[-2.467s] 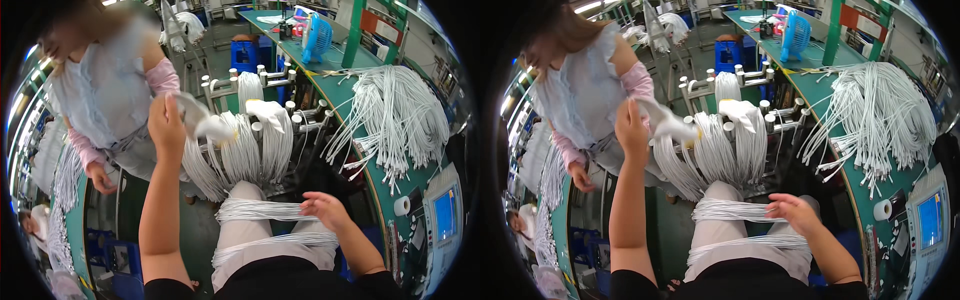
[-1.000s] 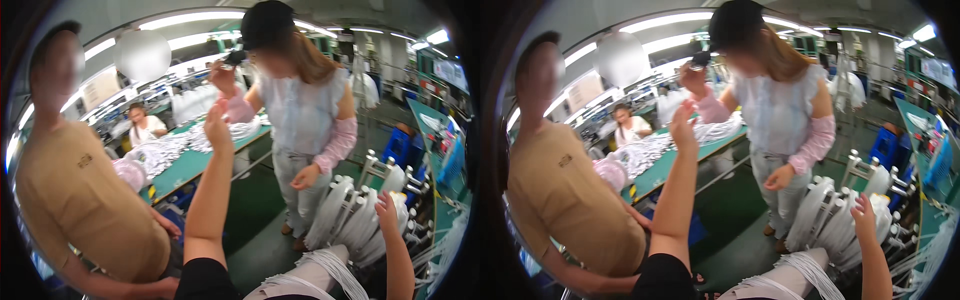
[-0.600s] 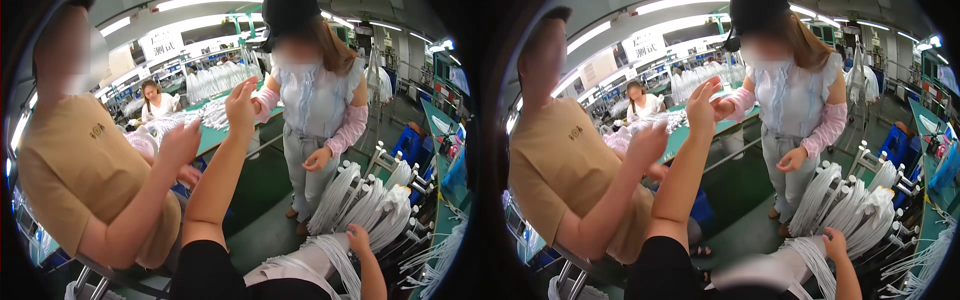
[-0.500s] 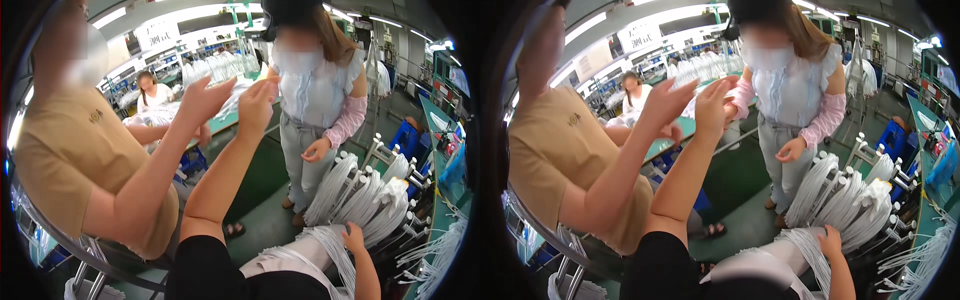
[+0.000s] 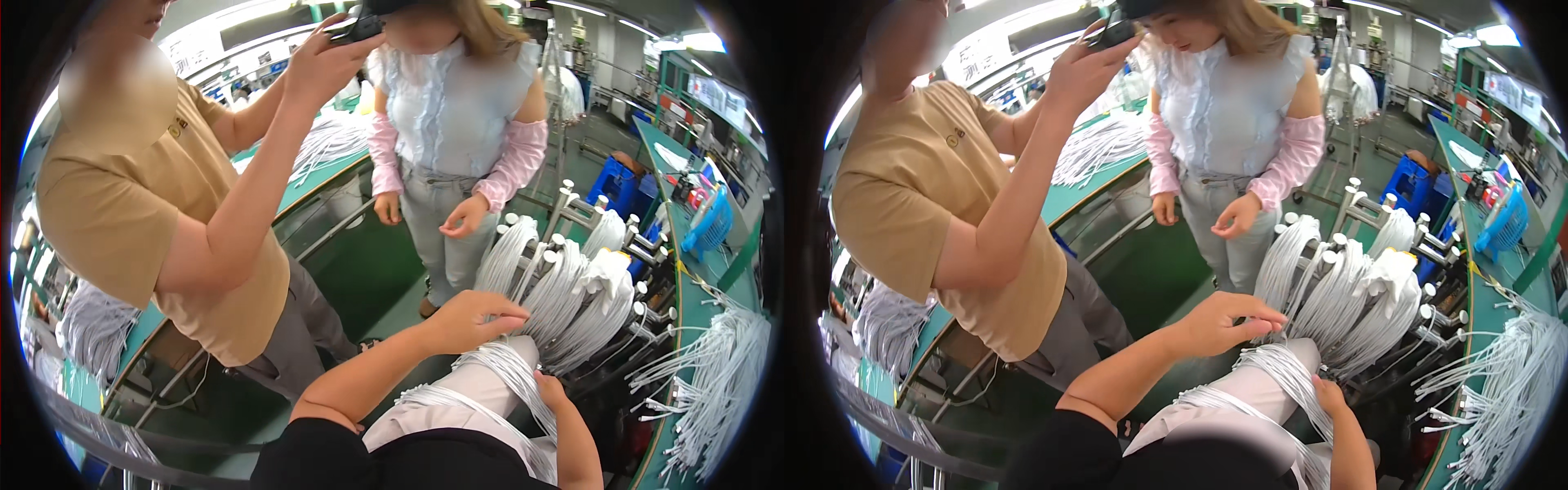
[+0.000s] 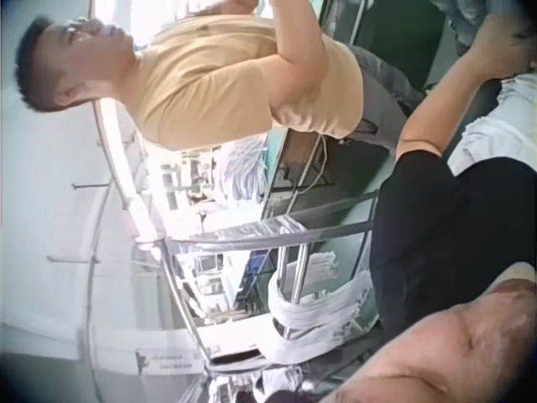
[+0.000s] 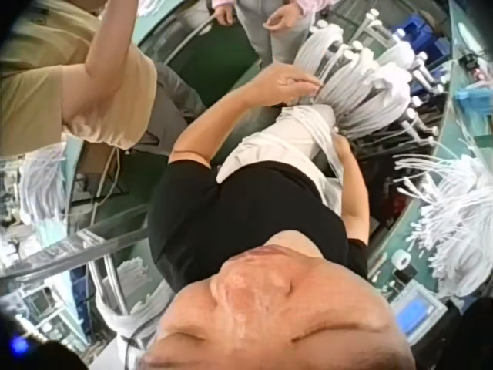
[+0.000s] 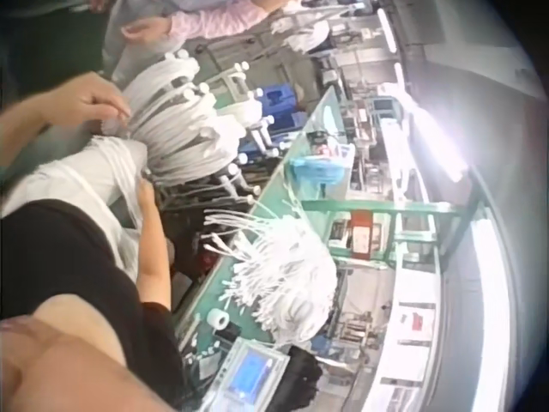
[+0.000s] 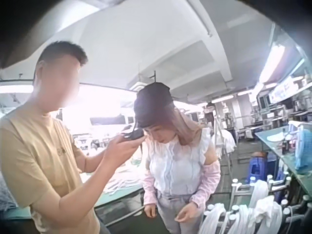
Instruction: The person tests cables by plugging their connectors into a testing board, unplugs them, bundles the cables together, and hangs the bundle onto a metal rack.
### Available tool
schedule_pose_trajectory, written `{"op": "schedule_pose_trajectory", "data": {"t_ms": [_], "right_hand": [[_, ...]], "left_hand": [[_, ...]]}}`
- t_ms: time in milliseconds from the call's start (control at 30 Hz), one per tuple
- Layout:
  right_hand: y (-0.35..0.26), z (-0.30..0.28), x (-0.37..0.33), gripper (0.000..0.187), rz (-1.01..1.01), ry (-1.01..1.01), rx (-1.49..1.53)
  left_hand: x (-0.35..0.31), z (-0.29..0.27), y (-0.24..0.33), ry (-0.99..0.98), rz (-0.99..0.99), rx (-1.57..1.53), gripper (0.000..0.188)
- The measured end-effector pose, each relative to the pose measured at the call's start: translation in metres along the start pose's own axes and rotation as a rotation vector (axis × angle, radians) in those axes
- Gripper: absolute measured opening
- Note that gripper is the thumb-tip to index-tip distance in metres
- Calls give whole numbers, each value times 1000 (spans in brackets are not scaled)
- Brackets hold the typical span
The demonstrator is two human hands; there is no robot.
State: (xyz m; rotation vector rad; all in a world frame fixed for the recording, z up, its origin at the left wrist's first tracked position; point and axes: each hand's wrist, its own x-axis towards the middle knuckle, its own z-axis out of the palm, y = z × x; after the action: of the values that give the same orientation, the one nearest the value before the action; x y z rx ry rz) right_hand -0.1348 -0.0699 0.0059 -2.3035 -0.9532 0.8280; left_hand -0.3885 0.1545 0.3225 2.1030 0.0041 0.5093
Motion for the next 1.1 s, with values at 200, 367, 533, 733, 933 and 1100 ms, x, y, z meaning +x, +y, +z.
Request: {"op": "schedule_pose_trajectory", "data": {"t_ms": [200,367,533,733,933,1100], "right_hand": [[-3,4,-6,59,-9,24,11],[7,10,-10,61,-23,3,24],[15,10,-19,65,148,-55,72],[21,14,-16,71,116,-38,107],[26,21,-13,65,143,-37,125],[28,25,-12,65,135,-28,117]], "left_hand": [[-11,64,-134,-210,-185,379,37],[-36,123,-188,-303,-156,424,55],[-44,141,-194,-497,-272,512,61],[-43,143,-202,-553,-294,514,60],[-44,141,-195,-573,-352,507,59],[-46,141,-195,-562,-369,504,57]]}}
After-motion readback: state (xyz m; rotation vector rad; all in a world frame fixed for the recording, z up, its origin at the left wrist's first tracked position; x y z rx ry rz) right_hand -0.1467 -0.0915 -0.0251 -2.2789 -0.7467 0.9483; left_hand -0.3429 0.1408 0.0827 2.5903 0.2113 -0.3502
